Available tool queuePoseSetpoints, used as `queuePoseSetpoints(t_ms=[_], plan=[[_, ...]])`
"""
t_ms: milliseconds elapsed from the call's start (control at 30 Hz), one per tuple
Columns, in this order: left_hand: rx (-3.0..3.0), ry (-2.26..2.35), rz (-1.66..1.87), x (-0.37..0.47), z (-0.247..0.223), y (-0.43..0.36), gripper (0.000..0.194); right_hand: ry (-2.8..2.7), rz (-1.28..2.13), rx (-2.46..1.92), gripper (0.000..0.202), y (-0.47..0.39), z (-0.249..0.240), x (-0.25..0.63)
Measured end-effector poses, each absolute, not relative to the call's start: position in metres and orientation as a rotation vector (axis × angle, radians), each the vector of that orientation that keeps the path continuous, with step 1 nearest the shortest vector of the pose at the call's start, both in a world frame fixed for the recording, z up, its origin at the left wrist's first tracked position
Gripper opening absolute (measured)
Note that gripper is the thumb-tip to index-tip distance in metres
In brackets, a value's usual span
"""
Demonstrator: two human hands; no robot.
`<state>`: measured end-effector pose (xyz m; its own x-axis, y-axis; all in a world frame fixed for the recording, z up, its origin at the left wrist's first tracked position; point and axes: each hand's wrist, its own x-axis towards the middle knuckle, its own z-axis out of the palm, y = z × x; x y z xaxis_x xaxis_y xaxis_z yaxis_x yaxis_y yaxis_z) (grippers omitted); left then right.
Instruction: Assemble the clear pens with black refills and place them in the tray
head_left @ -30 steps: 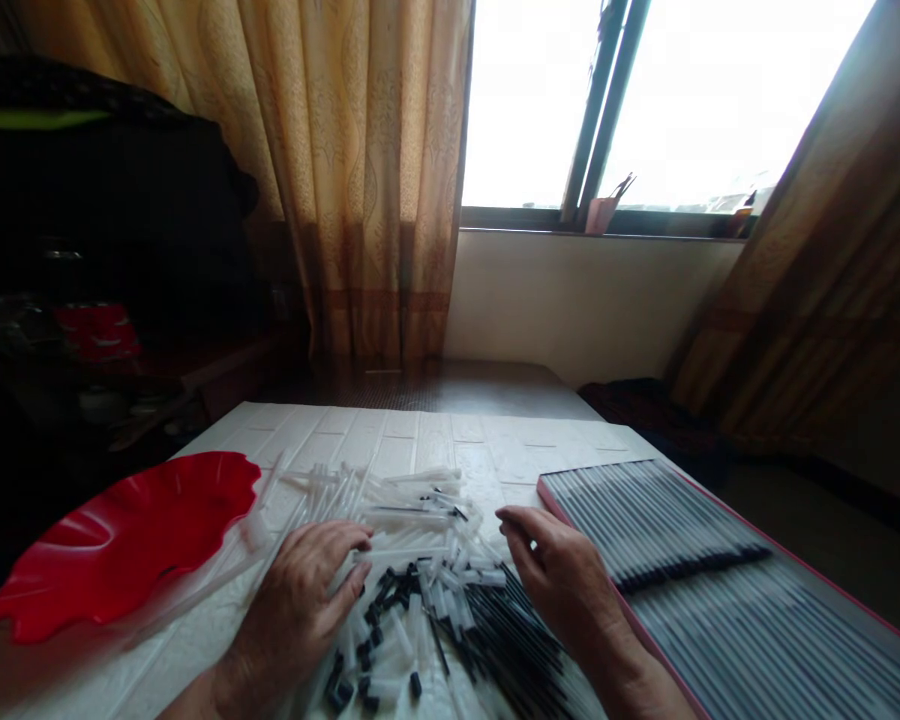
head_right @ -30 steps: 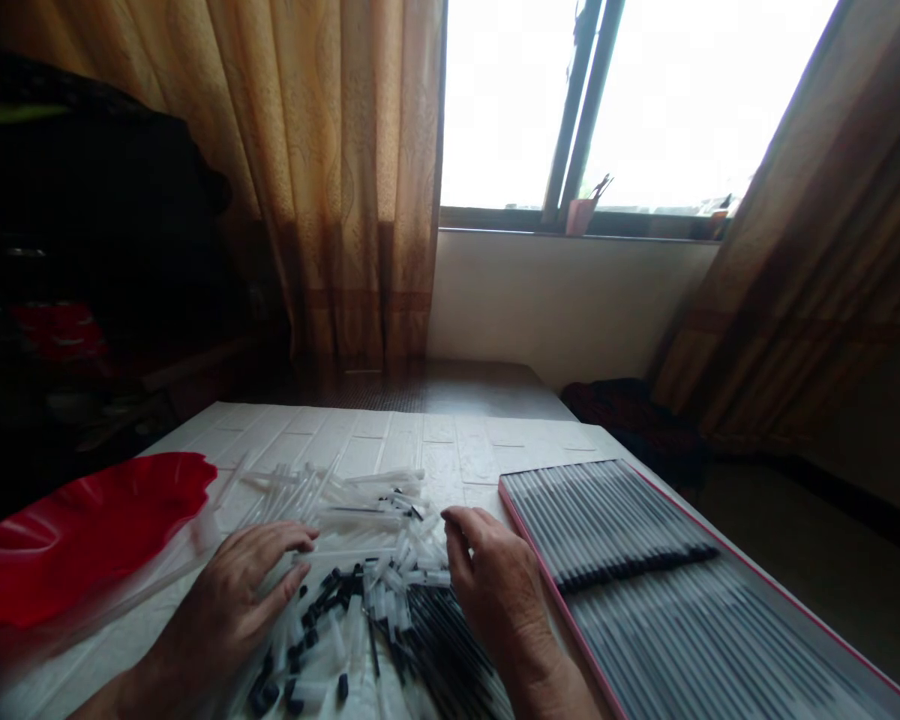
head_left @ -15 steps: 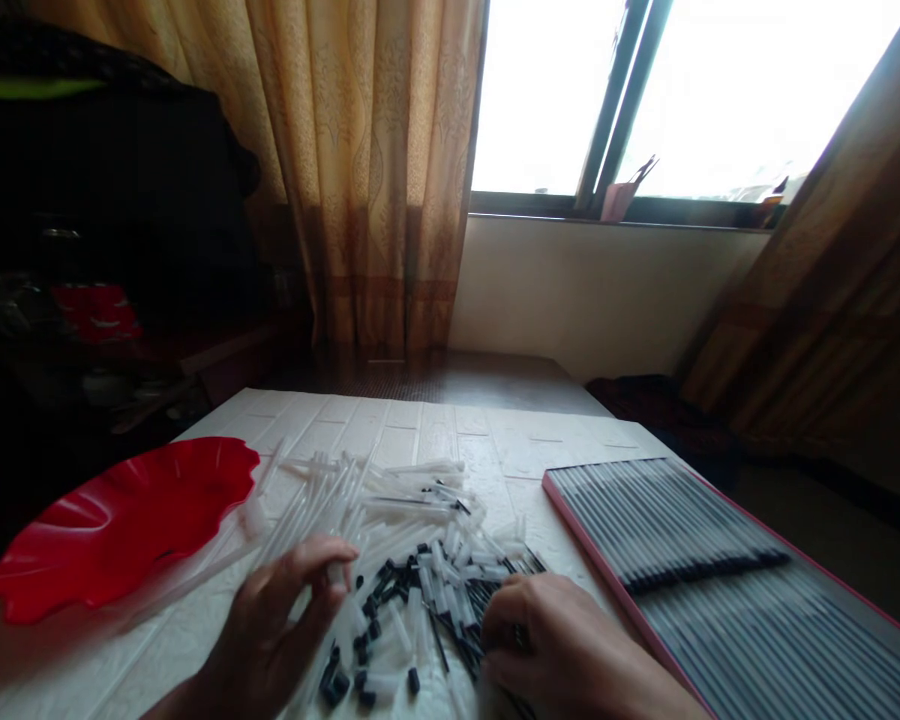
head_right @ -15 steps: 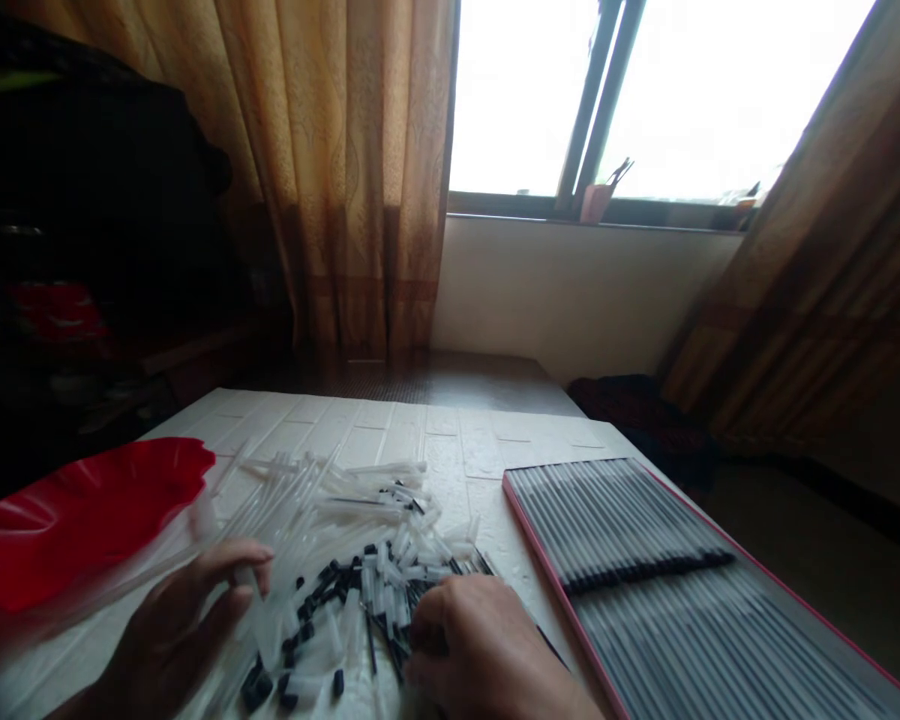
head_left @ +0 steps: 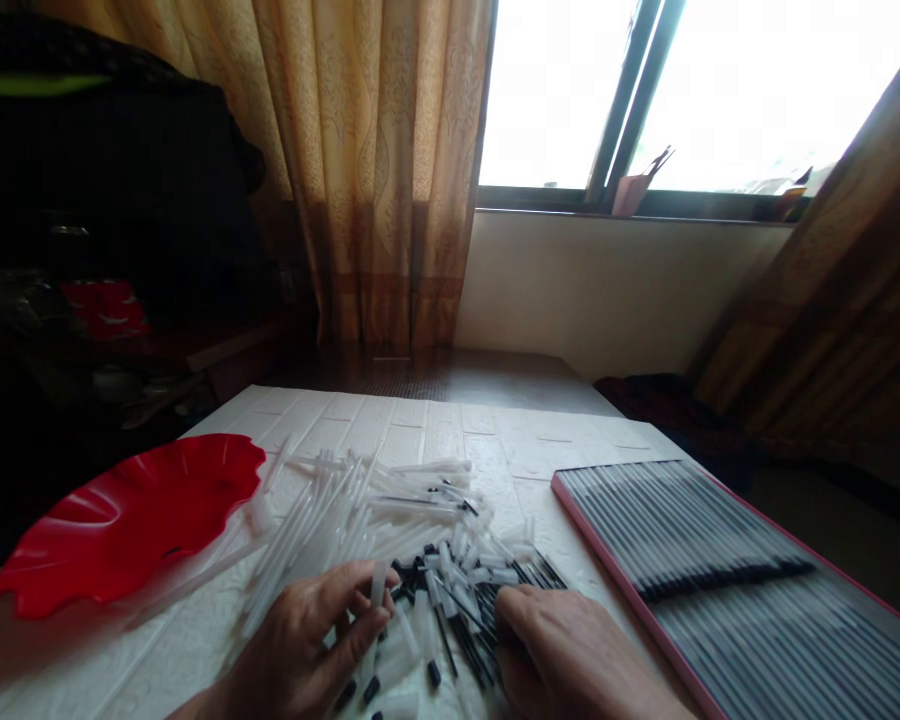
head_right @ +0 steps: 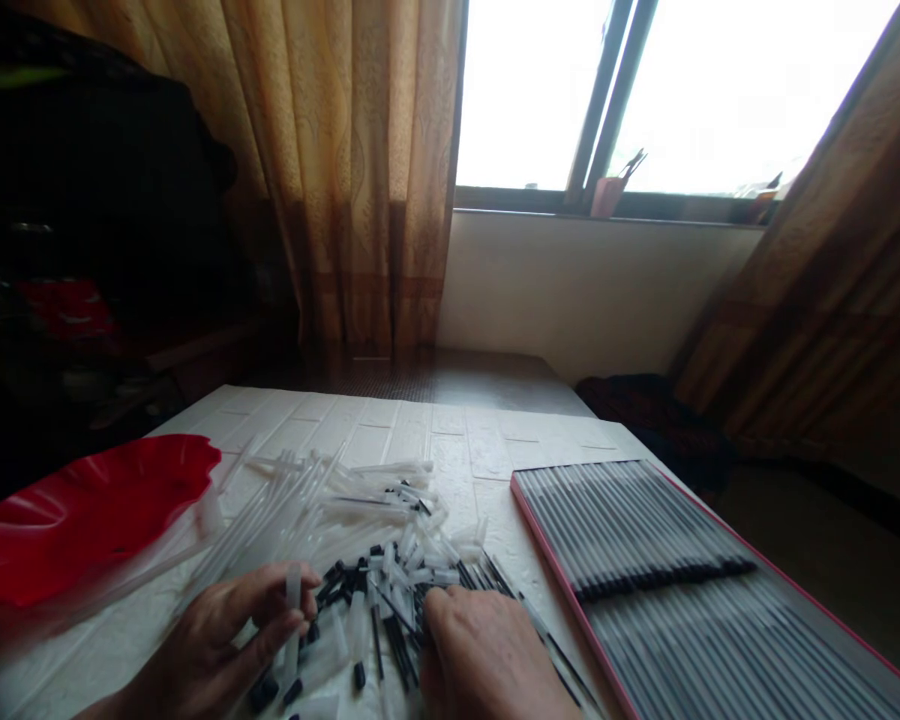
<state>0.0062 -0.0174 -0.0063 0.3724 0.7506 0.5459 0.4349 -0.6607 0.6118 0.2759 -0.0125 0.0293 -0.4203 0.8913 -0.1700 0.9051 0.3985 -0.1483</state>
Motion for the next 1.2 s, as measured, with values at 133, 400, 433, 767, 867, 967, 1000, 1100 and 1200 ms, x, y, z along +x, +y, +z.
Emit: queuePoseSetpoints(t_ms=[133, 400, 433, 767, 867, 967, 1000, 1100, 1200], plan=[[1.947, 1.007, 1.176, 0.006, -0.007, -0.017, 0.024, 2.802, -0.668, 1.695, 0.035, -0.012, 0.033, 0.289], [1.947, 1.124, 1.124, 0.001, -0.023, -0.016, 0.035, 3.254, -1.557, 1.729, 0.019, -0.024, 0.053, 0.280], [1.961, 1.112, 1.127, 0.001, -0.023, -0.017, 0.035, 3.243, -1.645, 1.790, 0.017, -0.026, 0.054, 0.278], [2.370, 0.866, 1.124, 0.014, 0.009, -0.021, 0.028, 2.528, -2.897, 2.231, 0.035, -0.036, 0.059, 0.260], [2.451, 0.863, 1.158, 0.015, 0.013, -0.023, 0.027, 2.633, -2.790, 2.183, 0.035, -0.036, 0.060, 0.257], [2.558, 0.893, 1.132, 0.016, 0.019, -0.025, 0.028, 2.652, -2.727, 2.110, 0.037, -0.035, 0.058, 0.259], [2.599, 0.881, 1.100, 0.017, 0.021, -0.026, 0.029, 2.648, -2.701, 2.083, 0.038, -0.034, 0.056, 0.260], [2.702, 0.848, 1.023, 0.020, 0.025, -0.026, 0.032, 2.648, -2.580, 1.940, 0.039, -0.031, 0.047, 0.264], [2.713, 0.879, 1.027, 0.023, 0.026, -0.027, 0.032, 2.659, -2.441, 1.662, 0.039, -0.027, 0.037, 0.265]])
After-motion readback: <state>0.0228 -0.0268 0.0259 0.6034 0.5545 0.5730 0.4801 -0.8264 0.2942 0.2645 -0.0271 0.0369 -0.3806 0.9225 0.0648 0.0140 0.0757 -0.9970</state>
